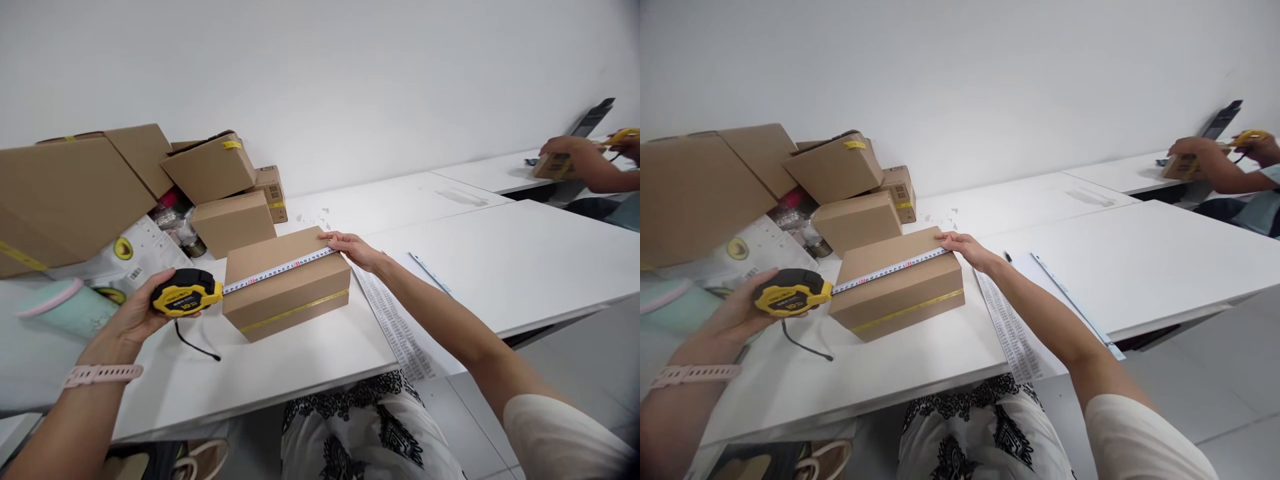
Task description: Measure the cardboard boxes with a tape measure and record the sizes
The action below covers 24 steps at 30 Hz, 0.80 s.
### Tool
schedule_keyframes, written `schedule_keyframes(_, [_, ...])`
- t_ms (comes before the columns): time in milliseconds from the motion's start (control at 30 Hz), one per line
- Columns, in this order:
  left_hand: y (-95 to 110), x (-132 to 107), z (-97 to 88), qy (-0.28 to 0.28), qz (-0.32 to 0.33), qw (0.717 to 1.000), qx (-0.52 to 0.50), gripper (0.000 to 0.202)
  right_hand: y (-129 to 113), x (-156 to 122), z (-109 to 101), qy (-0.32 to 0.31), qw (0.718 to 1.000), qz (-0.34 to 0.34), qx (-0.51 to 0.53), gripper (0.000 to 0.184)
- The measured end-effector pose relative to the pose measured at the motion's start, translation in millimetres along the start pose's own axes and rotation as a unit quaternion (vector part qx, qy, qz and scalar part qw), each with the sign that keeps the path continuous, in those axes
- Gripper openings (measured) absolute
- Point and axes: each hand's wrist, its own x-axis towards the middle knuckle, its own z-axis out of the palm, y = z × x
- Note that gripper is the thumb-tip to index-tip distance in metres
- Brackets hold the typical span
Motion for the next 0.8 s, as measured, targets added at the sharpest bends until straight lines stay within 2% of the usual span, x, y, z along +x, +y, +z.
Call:
schedule_keyframes(167, [-1, 3, -1.0, 0.002, -0.002, 1.000, -0.005, 0.015, 4, 4, -5, -0.019, 1.000, -0.008, 0.012, 0.037])
schedule_keyframes(367, [0, 1, 3.4, 0.015, -0.013, 1.000, -0.001, 0.016, 0, 9, -14, -0.073, 0.996, -0.016, -0.046, 0.035])
schedule_keyframes(600, [2, -4, 6.7, 0.027, -0.018, 0.999, 0.010, 0.015, 4, 17, -25, -0.105, 0.992, -0.033, -0.067, 0.037])
schedule_keyframes(800, [0, -1, 3.4, 0.018, -0.020, 1.000, 0.006, 0.018, 9, 18, -25, -0.057, 0.997, -0.027, -0.044, 0.026])
